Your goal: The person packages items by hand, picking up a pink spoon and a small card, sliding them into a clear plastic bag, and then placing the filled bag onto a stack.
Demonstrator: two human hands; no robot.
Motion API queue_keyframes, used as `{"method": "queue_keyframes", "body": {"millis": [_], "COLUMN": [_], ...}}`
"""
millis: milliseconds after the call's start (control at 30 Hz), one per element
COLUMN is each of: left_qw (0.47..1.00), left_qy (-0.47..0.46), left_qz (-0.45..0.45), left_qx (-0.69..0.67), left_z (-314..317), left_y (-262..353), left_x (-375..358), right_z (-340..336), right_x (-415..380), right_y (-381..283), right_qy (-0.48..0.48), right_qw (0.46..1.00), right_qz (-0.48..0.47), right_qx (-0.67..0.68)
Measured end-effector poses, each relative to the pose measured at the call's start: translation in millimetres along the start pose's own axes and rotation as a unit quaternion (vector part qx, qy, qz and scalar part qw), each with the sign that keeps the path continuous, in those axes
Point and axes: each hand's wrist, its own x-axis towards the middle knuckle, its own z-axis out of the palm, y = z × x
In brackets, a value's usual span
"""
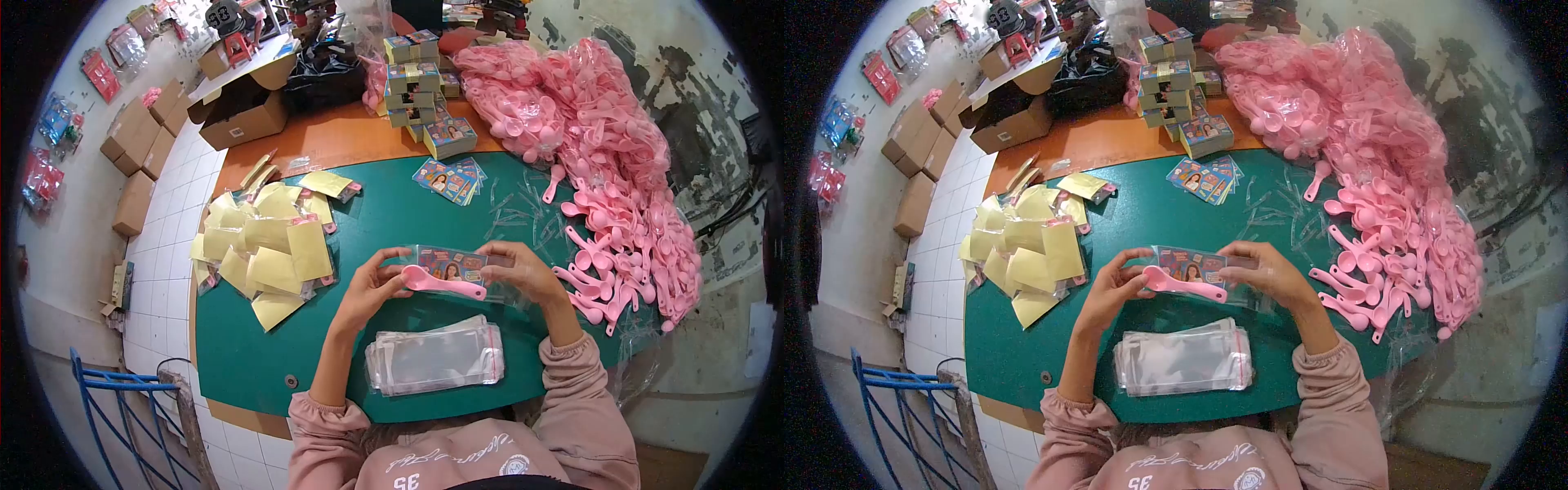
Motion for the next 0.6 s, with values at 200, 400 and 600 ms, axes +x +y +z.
{"method": "queue_keyframes", "body": {"millis": [200, 400, 600], "left_qw": [1.000, 0.996, 0.986], "left_qy": [0.025, 0.085, 0.004], "left_qz": [-0.007, 0.000, -0.110], "left_qx": [0.003, -0.016, -0.129], "left_z": [11.2, 43.7, 43.5], "left_y": [-10.8, -11.8, -21.0], "left_x": [3.6, -0.4, -7.7], "right_z": [-3.9, 28.9, 42.0], "right_x": [-1.3, 4.2, -13.5], "right_y": [13.2, -2.1, 4.8], "right_qy": [0.061, 0.140, -0.021], "right_qw": [0.995, 0.916, 0.889], "right_qz": [0.031, -0.183, -0.179], "right_qx": [-0.076, -0.330, -0.422]}}
